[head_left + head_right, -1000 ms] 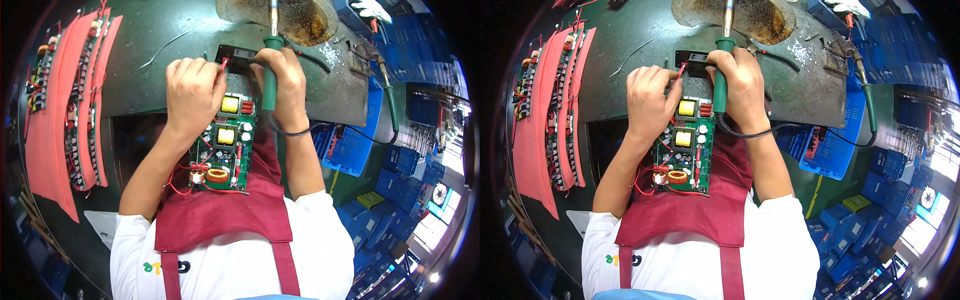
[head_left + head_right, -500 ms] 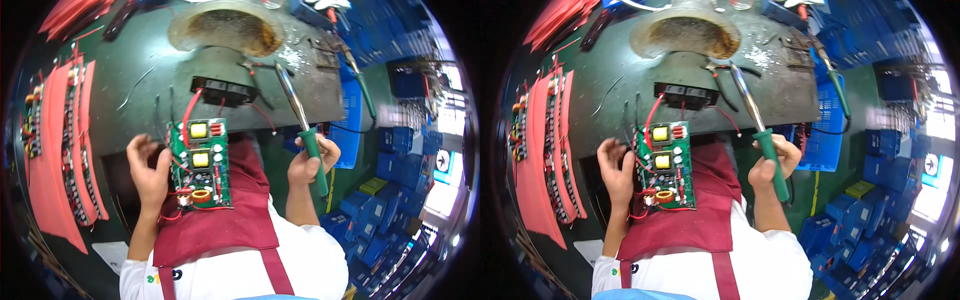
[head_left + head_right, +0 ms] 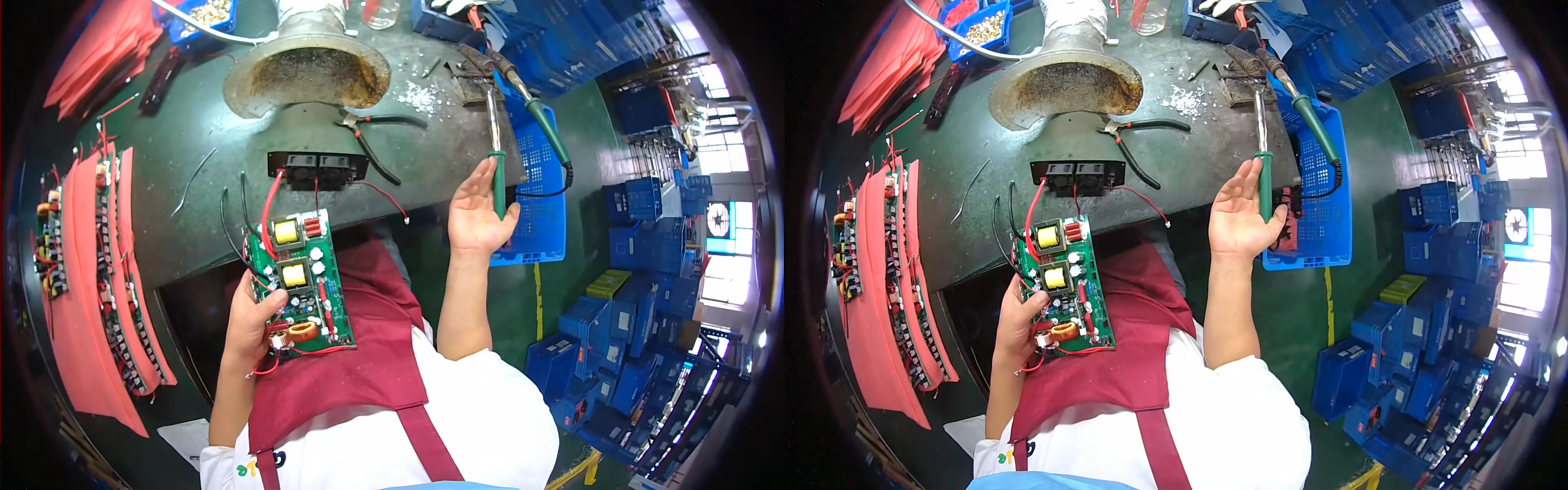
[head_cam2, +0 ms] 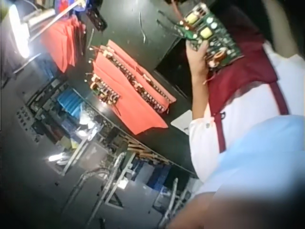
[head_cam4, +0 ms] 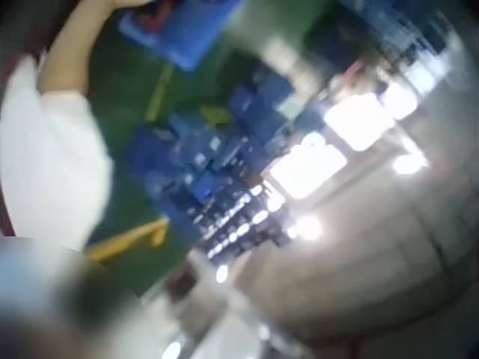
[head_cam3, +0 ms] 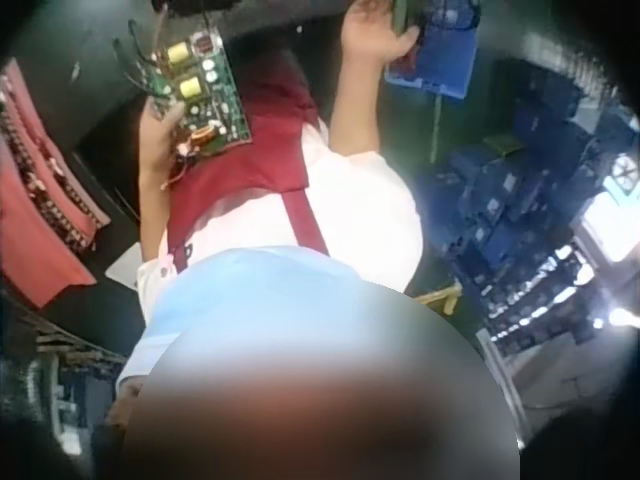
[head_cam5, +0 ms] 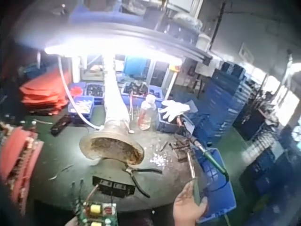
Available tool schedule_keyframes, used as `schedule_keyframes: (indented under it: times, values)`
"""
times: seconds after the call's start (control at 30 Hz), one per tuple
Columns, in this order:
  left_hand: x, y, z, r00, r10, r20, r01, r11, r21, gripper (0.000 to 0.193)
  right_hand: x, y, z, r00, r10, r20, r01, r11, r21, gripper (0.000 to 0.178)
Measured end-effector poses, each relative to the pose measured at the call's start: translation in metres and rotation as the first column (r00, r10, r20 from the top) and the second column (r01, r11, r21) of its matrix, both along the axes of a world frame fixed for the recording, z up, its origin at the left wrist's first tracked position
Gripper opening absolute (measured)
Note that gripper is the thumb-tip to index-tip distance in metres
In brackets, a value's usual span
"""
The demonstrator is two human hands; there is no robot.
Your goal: Soldering electronic components and wires onto circuit boards at a factory assembly station.
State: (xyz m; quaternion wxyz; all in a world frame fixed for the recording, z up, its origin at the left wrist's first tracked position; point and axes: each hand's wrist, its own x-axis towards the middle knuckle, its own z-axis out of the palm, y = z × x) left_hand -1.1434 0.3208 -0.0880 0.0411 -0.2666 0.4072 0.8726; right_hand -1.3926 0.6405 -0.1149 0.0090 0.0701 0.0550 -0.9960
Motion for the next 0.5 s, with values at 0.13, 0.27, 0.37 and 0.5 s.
schedule_keyframes:
  times: [0.13,0.27,0.37,0.5]
  values:
    - [0.004,0.002,0.005,1.000,0.001,0.008,-0.001,0.999,-0.041,0.063,-0.004,0.009,0.003,1.000,0.015,-0.004,-0.015,0.999,-0.049,0.084]
    - [0.006,0.005,0.013,1.000,0.017,0.009,-0.017,1.000,-0.011,0.061,-0.005,0.010,0.005,0.996,0.093,0.007,-0.092,0.993,-0.068,0.085]
    - [0.009,0.001,0.013,0.999,0.044,-0.008,-0.044,0.998,-0.040,0.063,-0.009,0.026,-0.011,0.955,0.285,-0.086,-0.290,0.955,-0.058,0.094]
    - [0.013,-0.008,0.045,0.985,0.111,-0.130,-0.133,0.976,-0.175,0.073,0.014,-0.007,0.018,0.881,0.474,-0.013,-0.447,0.839,0.312,0.073]
